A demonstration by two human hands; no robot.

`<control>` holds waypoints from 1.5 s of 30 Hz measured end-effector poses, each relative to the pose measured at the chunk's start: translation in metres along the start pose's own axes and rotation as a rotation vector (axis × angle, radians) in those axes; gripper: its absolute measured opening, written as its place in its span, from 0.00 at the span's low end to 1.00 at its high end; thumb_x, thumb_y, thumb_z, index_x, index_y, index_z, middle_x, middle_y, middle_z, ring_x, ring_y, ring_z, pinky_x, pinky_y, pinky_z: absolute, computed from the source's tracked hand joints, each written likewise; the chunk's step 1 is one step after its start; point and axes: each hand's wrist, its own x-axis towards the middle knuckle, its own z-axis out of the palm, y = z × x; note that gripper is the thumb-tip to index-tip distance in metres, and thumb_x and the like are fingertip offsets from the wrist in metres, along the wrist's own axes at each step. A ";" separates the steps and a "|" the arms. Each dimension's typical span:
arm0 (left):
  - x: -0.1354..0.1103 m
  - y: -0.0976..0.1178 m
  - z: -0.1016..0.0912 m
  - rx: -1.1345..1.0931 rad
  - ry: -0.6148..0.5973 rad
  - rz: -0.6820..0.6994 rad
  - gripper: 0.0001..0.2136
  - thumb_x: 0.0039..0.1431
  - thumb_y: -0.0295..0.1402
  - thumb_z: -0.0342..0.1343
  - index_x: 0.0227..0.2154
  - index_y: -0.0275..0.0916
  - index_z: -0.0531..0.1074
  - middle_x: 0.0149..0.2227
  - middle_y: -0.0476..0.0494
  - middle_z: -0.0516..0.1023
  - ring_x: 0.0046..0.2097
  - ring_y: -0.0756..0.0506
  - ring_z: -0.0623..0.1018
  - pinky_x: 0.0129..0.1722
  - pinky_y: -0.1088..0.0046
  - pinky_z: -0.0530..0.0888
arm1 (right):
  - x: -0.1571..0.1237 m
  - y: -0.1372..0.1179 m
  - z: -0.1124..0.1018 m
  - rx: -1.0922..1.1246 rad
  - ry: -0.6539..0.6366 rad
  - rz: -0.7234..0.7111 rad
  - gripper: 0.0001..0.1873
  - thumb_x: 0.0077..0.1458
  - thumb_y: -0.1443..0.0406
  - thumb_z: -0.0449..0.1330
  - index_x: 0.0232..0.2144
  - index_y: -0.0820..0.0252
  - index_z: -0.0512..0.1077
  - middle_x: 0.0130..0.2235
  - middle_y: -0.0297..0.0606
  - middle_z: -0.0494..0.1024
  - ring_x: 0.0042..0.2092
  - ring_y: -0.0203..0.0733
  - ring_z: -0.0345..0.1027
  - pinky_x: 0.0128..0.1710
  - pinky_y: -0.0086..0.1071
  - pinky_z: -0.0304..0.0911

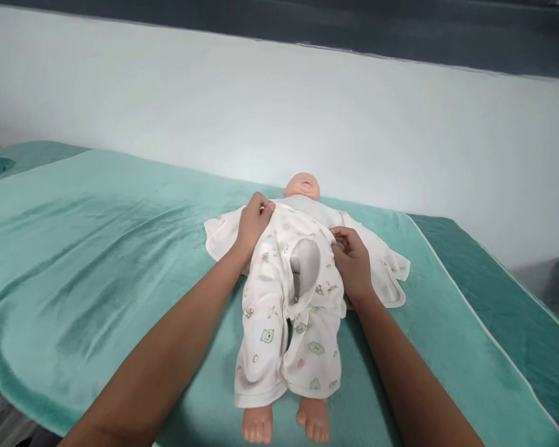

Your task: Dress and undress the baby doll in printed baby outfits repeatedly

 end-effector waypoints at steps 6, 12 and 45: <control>0.000 -0.018 0.002 -0.154 0.053 -0.160 0.08 0.59 0.31 0.56 0.27 0.41 0.62 0.27 0.53 0.69 0.32 0.50 0.69 0.35 0.74 0.66 | 0.003 -0.002 0.000 -0.037 -0.036 0.030 0.08 0.57 0.58 0.60 0.36 0.56 0.72 0.39 0.36 0.75 0.38 0.41 0.66 0.42 0.36 0.62; -0.005 -0.015 -0.002 -0.124 -0.087 -0.089 0.06 0.58 0.34 0.57 0.29 0.41 0.66 0.30 0.52 0.72 0.35 0.49 0.71 0.37 0.73 0.66 | 0.012 0.001 -0.002 -0.180 -0.028 -0.027 0.07 0.59 0.59 0.58 0.34 0.55 0.70 0.38 0.37 0.75 0.40 0.43 0.66 0.44 0.38 0.61; -0.014 -0.013 -0.012 -0.099 0.138 -0.108 0.08 0.64 0.37 0.52 0.32 0.43 0.60 0.29 0.52 0.64 0.35 0.48 0.69 0.38 0.72 0.67 | 0.035 0.009 -0.022 0.207 -0.213 0.277 0.24 0.50 0.48 0.67 0.21 0.55 0.61 0.24 0.30 0.59 0.27 0.35 0.52 0.25 0.30 0.53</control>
